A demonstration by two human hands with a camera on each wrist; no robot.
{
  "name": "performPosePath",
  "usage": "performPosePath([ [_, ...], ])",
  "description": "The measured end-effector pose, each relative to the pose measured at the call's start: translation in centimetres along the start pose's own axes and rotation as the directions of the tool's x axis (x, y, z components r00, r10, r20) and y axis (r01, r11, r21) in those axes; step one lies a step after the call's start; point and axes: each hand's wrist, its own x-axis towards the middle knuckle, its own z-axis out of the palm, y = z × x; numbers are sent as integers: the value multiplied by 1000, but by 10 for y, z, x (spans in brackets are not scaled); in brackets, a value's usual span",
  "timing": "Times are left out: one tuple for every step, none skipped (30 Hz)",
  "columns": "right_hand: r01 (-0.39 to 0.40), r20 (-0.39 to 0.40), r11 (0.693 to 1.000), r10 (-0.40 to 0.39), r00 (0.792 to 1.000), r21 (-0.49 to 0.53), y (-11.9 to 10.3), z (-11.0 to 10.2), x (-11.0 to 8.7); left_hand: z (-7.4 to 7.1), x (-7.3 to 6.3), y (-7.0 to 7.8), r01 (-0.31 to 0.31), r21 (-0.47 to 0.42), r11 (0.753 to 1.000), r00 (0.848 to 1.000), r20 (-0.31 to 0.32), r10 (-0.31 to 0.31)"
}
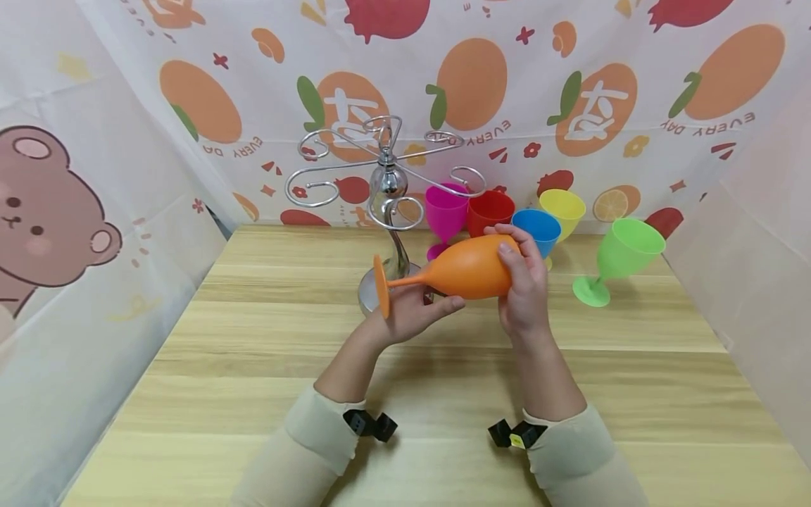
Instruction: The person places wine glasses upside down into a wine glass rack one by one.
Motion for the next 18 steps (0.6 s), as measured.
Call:
performPosePath([
  [-1, 1, 1000, 1, 1000, -1, 0, 0, 0, 0, 0, 1, 5, -6, 1000, 1000, 1, -5],
  [-2, 2, 1000, 2, 1000, -3, 0, 0, 0, 0, 0, 1, 1, -15, 1000, 1000, 3, -1],
  [-2, 4, 1000, 2, 1000, -4, 0, 1, 0, 0, 0, 2, -4, -19, 1000, 1000, 7, 4],
  [-2, 5, 1000, 2, 1000, -6, 0, 0, 0, 0, 0, 2, -9, -26, 1000, 1000, 9, 9],
  [-1, 8, 1000, 1, 1000, -8, -1, 0, 0, 0, 1, 2, -15, -33, 999, 1000, 10, 15],
  [0, 13, 1000, 1, 1000, -9, -1, 0, 0, 0, 1, 3, -21, -37, 999, 1000, 6, 21],
  [0, 19, 1000, 0, 1000, -9, -1, 0, 0, 0, 1, 3, -28, -35, 999, 1000, 1, 28],
  [0, 26, 1000, 0, 1000, -8, -1, 0, 0, 0, 1, 4, -32, -35, 999, 999, -5, 32],
  [-1, 33, 1000, 1, 999, -6, -1, 0, 0, -1, 1, 4, -35, -30, 999, 999, -13, 34],
  [-2, 40, 1000, 2, 999, -1, -1, -1, 1, -1, 0, 5, -35, -26, 999, 999, -23, 34],
  [-4, 48, 1000, 4, 999, 4, -2, -1, 1, -1, 0, 6, -35, -20, 999, 999, -33, 34],
  [-6, 54, 1000, 6, 999, 8, -2, -1, 1, -2, -1, 7, -32, -9, 999, 998, -46, 32],
  [-9, 60, 1000, 8, 998, 13, -2, -2, 1, -2, -2, 10, -27, 0, 1000, 998, -59, 27],
  [-11, 66, 1000, 10, 998, 17, -2, -2, 1, -2, -4, 13, -23, -1, 1000, 997, -69, 23],
  [-12, 70, 1000, 10, 997, 21, -2, -3, 1, -2, -5, 16, -22, 6, 1000, 996, -83, 22],
  [-13, 74, 1000, 11, 997, 25, -3, -3, 1, -3, -6, 19, -20, 4, 1000, 995, -93, 21],
  [-14, 77, 1000, 12, 997, 26, -3, -3, 1, -3, -7, 23, -18, 3, 1000, 995, -102, 19],
  [-16, 78, 999, 14, 997, 27, -3, -4, 1, -3, -8, 27, -19, 1, 1000, 994, -109, 19],
])
